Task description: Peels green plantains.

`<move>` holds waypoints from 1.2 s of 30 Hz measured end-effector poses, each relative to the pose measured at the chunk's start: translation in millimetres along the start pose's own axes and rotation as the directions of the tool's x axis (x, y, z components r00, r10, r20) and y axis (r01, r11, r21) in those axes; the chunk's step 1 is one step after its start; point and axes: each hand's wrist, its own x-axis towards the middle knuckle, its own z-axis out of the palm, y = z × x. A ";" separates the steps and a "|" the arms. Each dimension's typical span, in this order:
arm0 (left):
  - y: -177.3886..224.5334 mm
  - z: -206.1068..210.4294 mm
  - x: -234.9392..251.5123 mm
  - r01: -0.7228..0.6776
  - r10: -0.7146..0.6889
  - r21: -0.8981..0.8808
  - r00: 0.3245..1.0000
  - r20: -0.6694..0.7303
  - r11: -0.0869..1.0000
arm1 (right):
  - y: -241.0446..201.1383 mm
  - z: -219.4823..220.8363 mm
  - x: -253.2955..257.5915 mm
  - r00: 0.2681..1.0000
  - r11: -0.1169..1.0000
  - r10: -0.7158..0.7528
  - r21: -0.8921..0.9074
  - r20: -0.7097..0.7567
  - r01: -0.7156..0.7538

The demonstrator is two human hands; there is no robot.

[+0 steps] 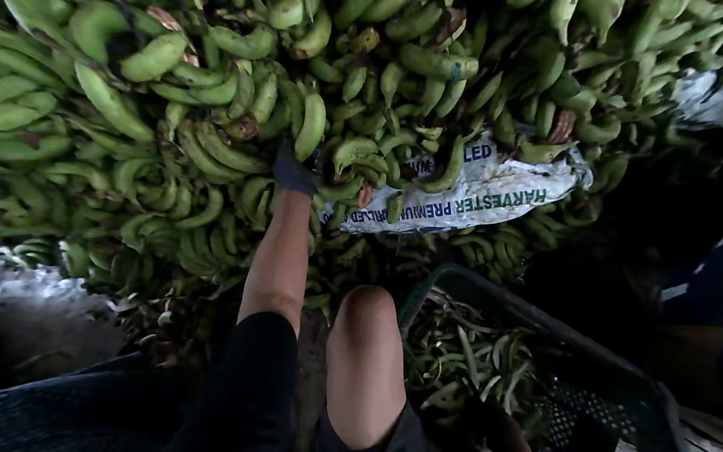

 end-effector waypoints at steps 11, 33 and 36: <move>-11.3 -20.7 -198.4 0.149 -0.186 0.124 0.905 0.384 0.981 | 98.4 5.2 97.4 0.994 0.972 -0.085 -0.213 0.065 0.097; -92.2 18.8 -333.8 -0.075 -0.118 0.348 0.858 0.500 0.935 | 107.4 -6.6 109.6 0.884 0.958 -0.201 0.105 -0.422 0.268; -90.2 11.6 -311.8 0.015 -0.060 0.102 0.889 0.453 0.995 | 89.8 1.4 127.5 0.901 0.971 -0.235 -0.055 -0.364 0.231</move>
